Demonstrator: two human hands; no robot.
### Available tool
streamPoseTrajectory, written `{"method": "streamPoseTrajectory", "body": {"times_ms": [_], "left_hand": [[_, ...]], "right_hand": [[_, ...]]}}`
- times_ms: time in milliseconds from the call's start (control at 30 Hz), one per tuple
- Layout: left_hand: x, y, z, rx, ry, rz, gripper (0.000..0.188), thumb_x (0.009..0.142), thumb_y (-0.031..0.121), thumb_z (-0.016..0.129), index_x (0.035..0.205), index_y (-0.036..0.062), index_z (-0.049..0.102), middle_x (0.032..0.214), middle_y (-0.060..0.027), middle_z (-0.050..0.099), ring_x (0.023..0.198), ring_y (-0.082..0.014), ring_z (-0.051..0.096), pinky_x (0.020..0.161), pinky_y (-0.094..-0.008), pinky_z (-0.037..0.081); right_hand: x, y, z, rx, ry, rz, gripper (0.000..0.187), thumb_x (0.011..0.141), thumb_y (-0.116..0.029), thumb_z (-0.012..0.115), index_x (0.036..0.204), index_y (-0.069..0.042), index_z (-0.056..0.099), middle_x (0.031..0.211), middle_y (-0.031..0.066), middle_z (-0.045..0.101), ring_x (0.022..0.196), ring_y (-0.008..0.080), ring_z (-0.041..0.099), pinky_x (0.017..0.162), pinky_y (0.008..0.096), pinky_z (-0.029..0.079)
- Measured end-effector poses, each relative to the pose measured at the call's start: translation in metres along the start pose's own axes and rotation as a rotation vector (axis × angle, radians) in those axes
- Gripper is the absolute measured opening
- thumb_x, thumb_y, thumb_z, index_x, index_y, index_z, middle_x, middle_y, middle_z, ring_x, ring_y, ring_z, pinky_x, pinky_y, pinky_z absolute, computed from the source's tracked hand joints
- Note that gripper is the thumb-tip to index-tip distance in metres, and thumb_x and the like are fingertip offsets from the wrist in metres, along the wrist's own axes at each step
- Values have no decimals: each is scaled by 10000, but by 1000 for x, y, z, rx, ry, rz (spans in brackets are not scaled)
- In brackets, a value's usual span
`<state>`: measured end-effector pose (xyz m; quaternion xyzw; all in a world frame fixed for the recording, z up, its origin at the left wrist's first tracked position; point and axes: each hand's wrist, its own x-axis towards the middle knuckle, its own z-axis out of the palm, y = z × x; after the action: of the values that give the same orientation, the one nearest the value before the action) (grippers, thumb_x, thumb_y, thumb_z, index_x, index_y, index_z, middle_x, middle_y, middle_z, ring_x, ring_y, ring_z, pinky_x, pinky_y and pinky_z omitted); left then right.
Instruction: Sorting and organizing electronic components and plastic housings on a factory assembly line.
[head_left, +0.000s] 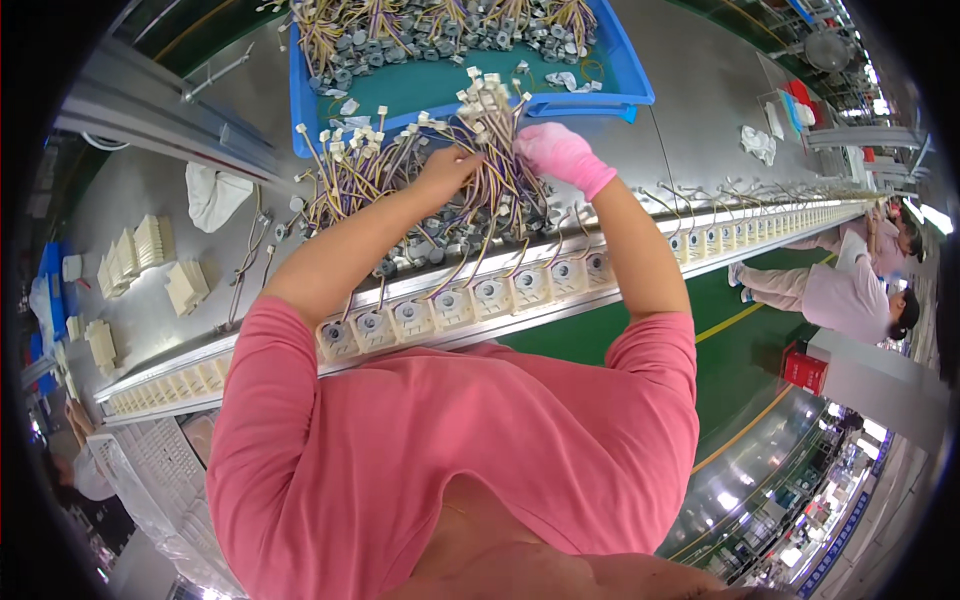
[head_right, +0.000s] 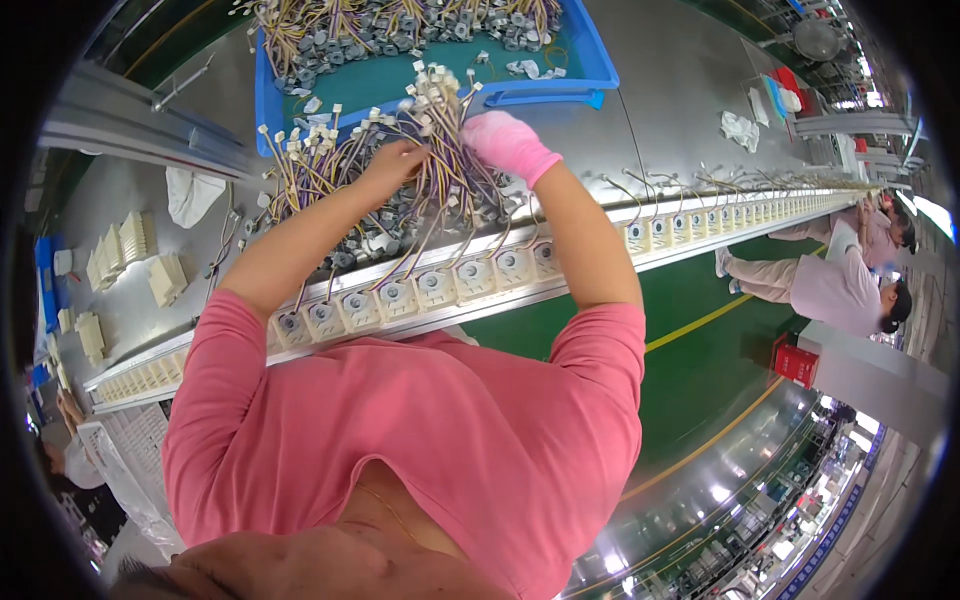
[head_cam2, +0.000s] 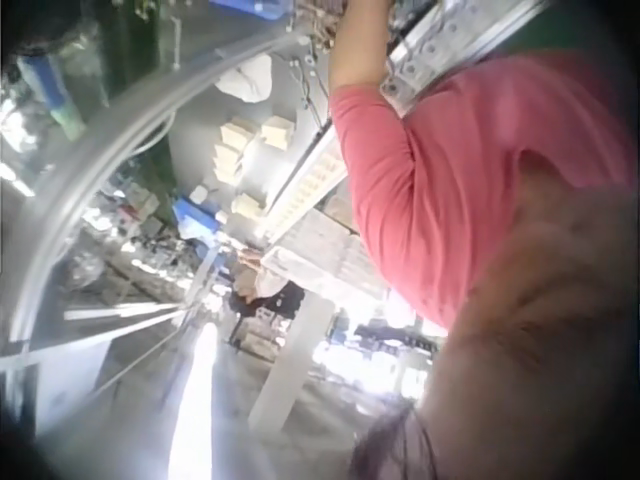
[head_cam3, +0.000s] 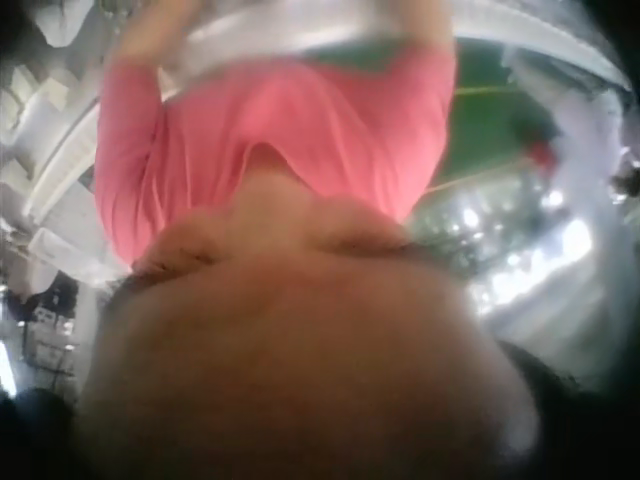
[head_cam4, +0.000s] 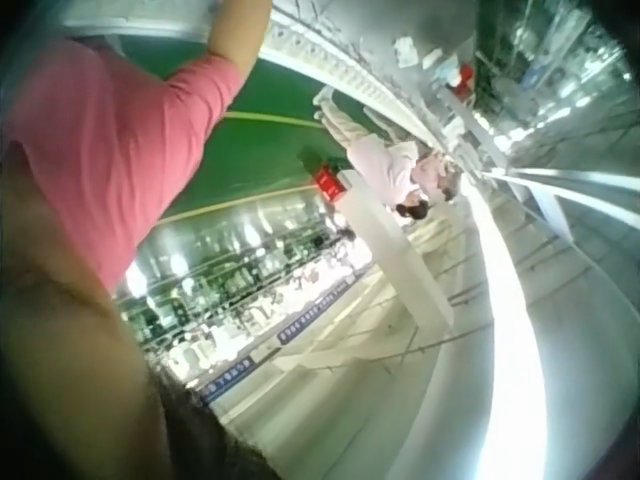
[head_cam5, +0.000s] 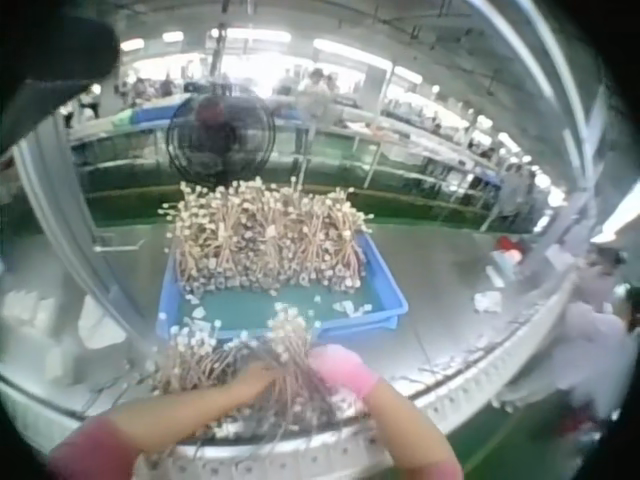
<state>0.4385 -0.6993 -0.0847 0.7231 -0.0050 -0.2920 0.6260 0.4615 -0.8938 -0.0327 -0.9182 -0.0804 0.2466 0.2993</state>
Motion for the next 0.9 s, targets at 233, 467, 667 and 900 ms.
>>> {"method": "streamPoseTrajectory", "body": {"times_ms": [233, 467, 667, 900], "left_hand": [[-3, 1, -4, -484, 14, -122, 489, 820, 449, 423, 1017, 3, 456, 887, -126, 546, 821, -209, 532, 761, -282, 407], [26, -33, 28, 102, 106, 131, 329, 679, 264, 631, 862, 0, 562, 731, -72, 564, 641, -138, 523, 602, -294, 415], [-16, 7, 16, -153, -76, -152, 244, 667, 165, 603, 846, 2, 578, 681, -49, 571, 538, -108, 508, 494, -246, 392], [-39, -8, -6, 496, -139, 123, 363, 702, 267, 599, 912, -25, 553, 841, -130, 591, 773, -229, 560, 665, -323, 425]], "right_hand": [[-3, 15, -9, 4, 160, 94, 243, 775, -228, 489, 876, -30, 588, 691, 63, 593, 579, 149, 566, 572, 256, 457], [-15, -6, -43, 591, 150, -53, 232, 812, -234, 474, 827, -19, 558, 708, 40, 561, 602, 108, 543, 577, 225, 447], [-14, 27, -68, 932, 173, -171, 267, 824, -239, 453, 898, 6, 528, 735, 56, 557, 616, 116, 541, 574, 225, 444], [32, 31, -87, 858, 366, -97, 250, 776, -227, 461, 855, -8, 554, 761, 83, 587, 649, 151, 586, 569, 227, 473]]}}
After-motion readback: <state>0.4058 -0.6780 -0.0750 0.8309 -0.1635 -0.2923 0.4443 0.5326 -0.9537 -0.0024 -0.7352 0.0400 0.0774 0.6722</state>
